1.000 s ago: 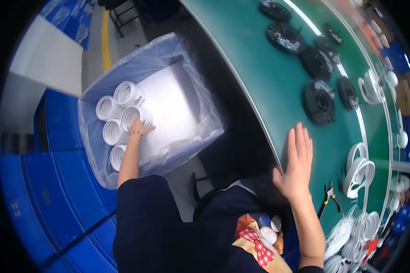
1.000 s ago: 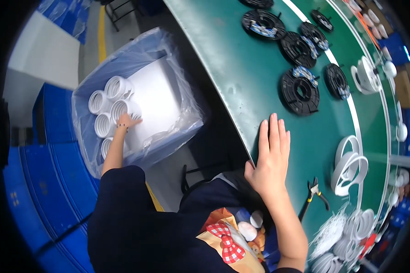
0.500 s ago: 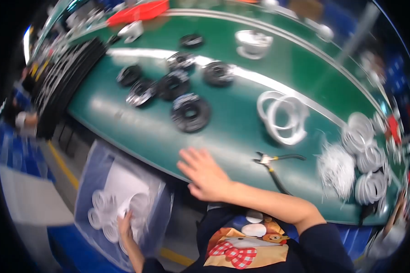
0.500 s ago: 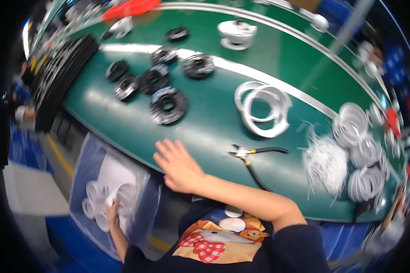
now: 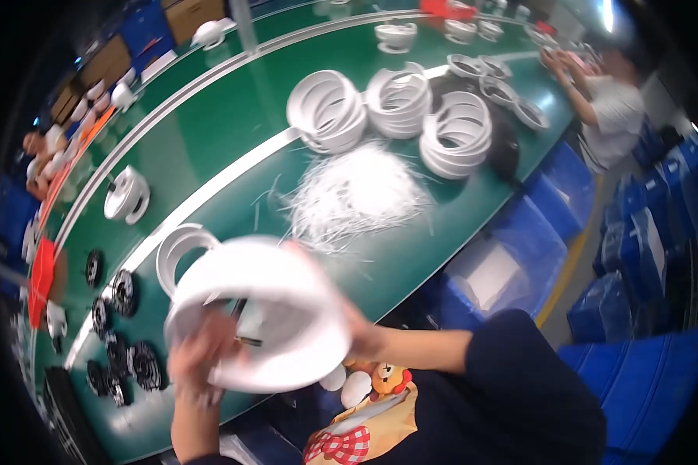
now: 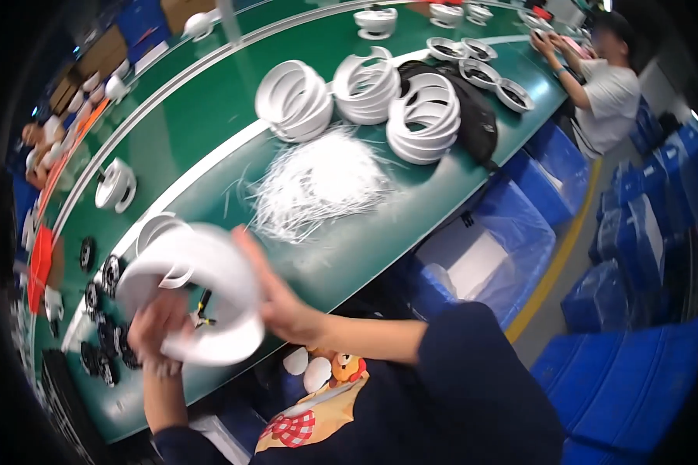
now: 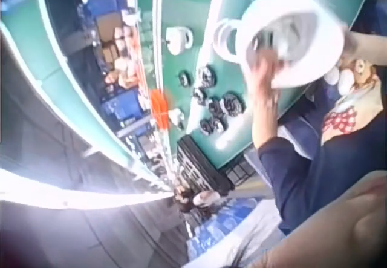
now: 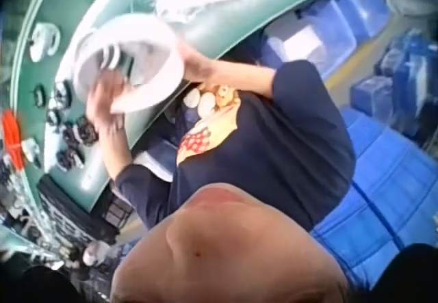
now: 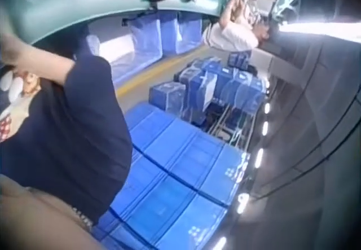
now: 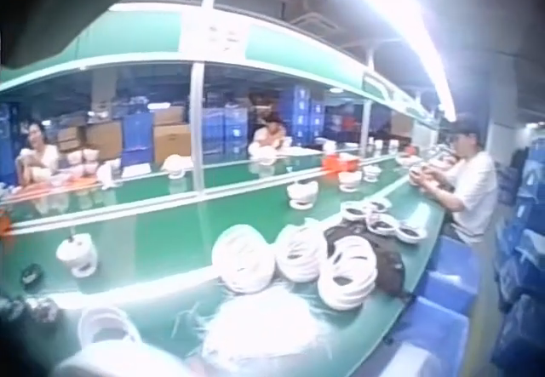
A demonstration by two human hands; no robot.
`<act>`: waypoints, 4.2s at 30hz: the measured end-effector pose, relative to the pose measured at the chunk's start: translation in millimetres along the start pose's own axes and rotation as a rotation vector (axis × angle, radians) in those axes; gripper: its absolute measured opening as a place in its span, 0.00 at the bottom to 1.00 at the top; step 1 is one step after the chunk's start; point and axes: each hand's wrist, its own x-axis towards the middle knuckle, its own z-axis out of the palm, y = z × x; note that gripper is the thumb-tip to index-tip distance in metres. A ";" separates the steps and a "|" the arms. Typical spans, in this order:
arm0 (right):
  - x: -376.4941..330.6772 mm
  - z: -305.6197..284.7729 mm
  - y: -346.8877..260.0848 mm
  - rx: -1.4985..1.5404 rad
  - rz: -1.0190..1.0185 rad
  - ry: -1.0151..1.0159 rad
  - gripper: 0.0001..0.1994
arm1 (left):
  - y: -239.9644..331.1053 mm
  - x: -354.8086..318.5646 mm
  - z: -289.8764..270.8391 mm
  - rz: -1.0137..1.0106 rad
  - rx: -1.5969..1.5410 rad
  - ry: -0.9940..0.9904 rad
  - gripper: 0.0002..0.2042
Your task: Assembling components for dome-style electronic cameras on a production line.
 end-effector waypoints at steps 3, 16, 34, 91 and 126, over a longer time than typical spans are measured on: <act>-38.8 -38.0 -57.0 0.066 -0.301 0.253 0.53 | -37.9 102.9 74.9 -0.274 -0.110 -0.193 0.21; -90.8 -137.7 -109.0 -0.482 -0.590 0.868 0.34 | -160.5 210.4 165.7 -0.164 0.707 -0.374 0.20; -66.2 -104.5 -105.0 -1.529 -0.759 1.010 0.39 | -48.1 137.0 93.0 0.599 1.493 -0.271 0.22; 131.2 49.4 -28.4 -0.325 -0.319 -0.022 0.21 | 6.6 74.9 -17.2 0.041 0.715 -0.143 0.36; 486.1 -59.7 -74.1 -2.731 -0.313 -1.015 0.15 | 72.2 382.7 -184.2 0.626 1.308 0.472 0.08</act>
